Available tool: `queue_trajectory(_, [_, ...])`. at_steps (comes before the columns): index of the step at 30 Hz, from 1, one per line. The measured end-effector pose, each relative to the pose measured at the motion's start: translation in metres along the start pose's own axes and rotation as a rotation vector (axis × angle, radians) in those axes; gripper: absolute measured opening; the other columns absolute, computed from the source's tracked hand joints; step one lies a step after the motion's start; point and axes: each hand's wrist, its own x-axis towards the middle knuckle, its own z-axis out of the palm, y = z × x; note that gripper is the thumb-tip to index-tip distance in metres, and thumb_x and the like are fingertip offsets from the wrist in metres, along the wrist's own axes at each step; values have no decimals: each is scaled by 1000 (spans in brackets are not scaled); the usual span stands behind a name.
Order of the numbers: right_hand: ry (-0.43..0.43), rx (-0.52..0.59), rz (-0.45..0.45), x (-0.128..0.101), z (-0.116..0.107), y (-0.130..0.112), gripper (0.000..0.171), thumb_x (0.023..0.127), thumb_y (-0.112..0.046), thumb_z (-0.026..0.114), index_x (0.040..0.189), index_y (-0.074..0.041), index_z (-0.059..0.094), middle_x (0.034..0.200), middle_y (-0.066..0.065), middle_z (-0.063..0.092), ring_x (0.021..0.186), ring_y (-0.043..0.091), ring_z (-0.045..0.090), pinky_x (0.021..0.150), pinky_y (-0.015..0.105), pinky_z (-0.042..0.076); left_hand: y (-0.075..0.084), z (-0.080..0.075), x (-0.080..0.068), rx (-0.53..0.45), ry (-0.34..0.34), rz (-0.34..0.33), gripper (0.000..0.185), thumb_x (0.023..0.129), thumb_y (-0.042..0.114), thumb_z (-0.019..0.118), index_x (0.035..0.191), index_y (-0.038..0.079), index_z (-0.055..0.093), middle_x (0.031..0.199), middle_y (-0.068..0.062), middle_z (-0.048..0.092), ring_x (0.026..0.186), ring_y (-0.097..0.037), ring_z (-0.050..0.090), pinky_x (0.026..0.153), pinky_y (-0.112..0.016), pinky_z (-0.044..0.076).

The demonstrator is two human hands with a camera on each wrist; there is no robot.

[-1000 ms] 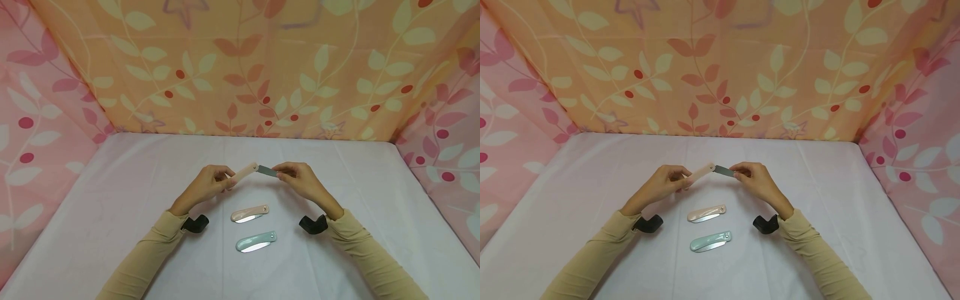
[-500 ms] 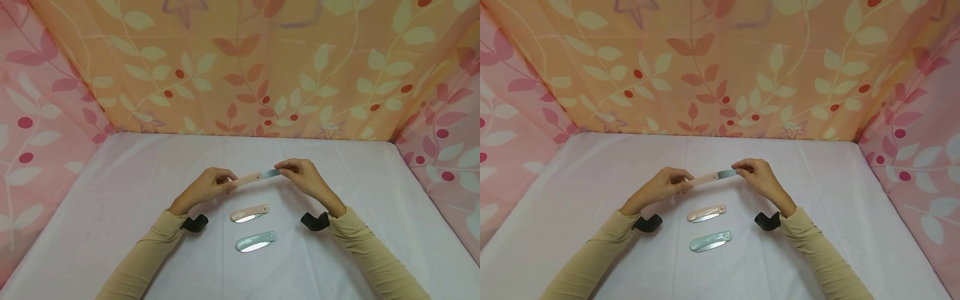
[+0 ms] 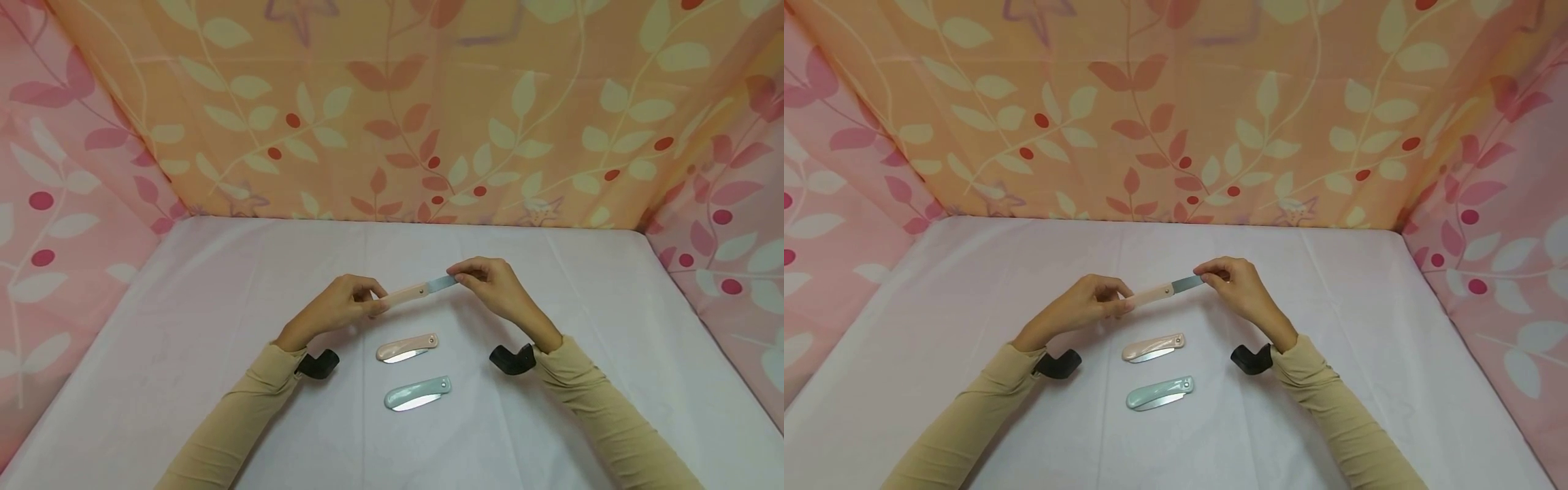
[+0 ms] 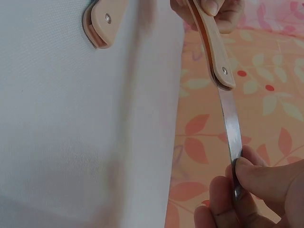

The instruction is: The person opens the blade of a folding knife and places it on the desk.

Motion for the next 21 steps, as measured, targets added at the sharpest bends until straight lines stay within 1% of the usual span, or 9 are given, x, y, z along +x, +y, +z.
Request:
queue_trajectory(5, [8,8,1,3,2,0,18,95,-5,64,110,0,73,112,19,72,99,29,70,84,27,54,-1,0,0,1,-12,-34,14,91,23,70,99,12,74,74,-6,67,64,-12,53,59,-24,39])
queue_trajectory(7, [11,8,-2,4,2,-1,18,96,-5,64,110,0,73,111,18,72,99,29,70,83,25,53,-2,-1,-1,4,-15,-41,14,91,23,71,100,12,75,75,-5,67,64,-11,53,59,-23,39])
queue_trajectory(12, [15,13,-8,7,3,-1,19,96,-7,63,111,-1,73,111,18,72,99,29,70,85,29,54,0,-2,-1,10,-16,-47,19,91,22,72,104,9,75,75,-2,67,65,-13,55,59,-24,42])
queue_trajectory(18, [23,37,-18,7,2,-2,22,96,-11,65,115,0,71,112,18,72,99,33,71,82,24,52,0,-3,-2,-9,-19,-55,24,90,23,73,107,7,74,76,-5,68,65,-15,58,56,-25,44])
queue_trajectory(21, [29,39,-15,7,0,-2,26,96,-14,67,118,-2,69,115,17,72,99,34,71,82,30,55,0,-3,-2,-16,-13,-60,24,90,23,73,108,7,74,77,-7,69,64,-16,59,56,-25,44])
